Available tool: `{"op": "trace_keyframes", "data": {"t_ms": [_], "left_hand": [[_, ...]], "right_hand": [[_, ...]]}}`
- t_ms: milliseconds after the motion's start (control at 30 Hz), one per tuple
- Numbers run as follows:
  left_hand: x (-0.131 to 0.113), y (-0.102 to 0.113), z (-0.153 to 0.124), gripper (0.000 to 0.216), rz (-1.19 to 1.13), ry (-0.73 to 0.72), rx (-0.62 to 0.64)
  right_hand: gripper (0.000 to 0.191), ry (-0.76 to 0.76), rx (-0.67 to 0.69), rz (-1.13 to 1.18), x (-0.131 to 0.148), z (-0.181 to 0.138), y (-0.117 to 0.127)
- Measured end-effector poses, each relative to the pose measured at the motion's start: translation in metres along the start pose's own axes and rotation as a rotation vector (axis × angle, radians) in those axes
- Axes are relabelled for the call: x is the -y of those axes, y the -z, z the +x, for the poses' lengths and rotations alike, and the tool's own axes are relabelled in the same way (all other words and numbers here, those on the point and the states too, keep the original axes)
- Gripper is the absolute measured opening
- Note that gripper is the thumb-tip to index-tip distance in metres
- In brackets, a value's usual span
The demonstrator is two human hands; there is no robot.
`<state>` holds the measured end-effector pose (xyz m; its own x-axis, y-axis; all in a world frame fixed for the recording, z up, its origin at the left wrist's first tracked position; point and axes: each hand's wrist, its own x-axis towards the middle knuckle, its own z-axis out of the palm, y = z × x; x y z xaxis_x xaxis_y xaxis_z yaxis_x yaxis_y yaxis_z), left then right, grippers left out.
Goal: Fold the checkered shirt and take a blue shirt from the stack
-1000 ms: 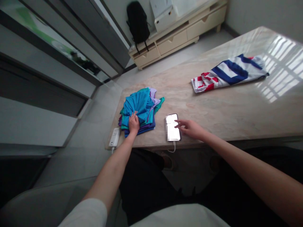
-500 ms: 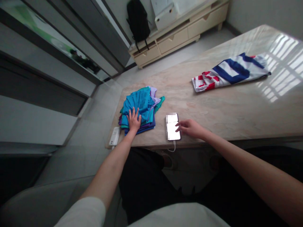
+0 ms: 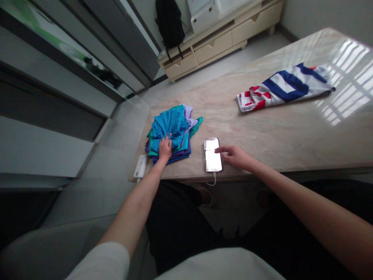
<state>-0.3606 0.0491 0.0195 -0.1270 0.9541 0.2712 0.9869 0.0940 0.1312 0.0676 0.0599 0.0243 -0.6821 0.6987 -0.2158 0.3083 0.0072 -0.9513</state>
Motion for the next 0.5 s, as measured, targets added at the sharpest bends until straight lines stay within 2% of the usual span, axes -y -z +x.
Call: {"op": "trace_keyframes", "data": {"t_ms": [100, 500], "left_hand": [[-0.0009, -0.0001, -0.0015, 0.052, -0.024, 0.008, -0.025], [-0.0067, 0.0018, -0.0094, 0.055, -0.048, 0.093, -0.147]], "right_hand": [[0.045, -0.010, -0.004, 0.053, -0.0019, 0.0002, -0.0004], [0.042, -0.007, -0.018, 0.067, -0.0038, 0.0005, -0.0005]]}}
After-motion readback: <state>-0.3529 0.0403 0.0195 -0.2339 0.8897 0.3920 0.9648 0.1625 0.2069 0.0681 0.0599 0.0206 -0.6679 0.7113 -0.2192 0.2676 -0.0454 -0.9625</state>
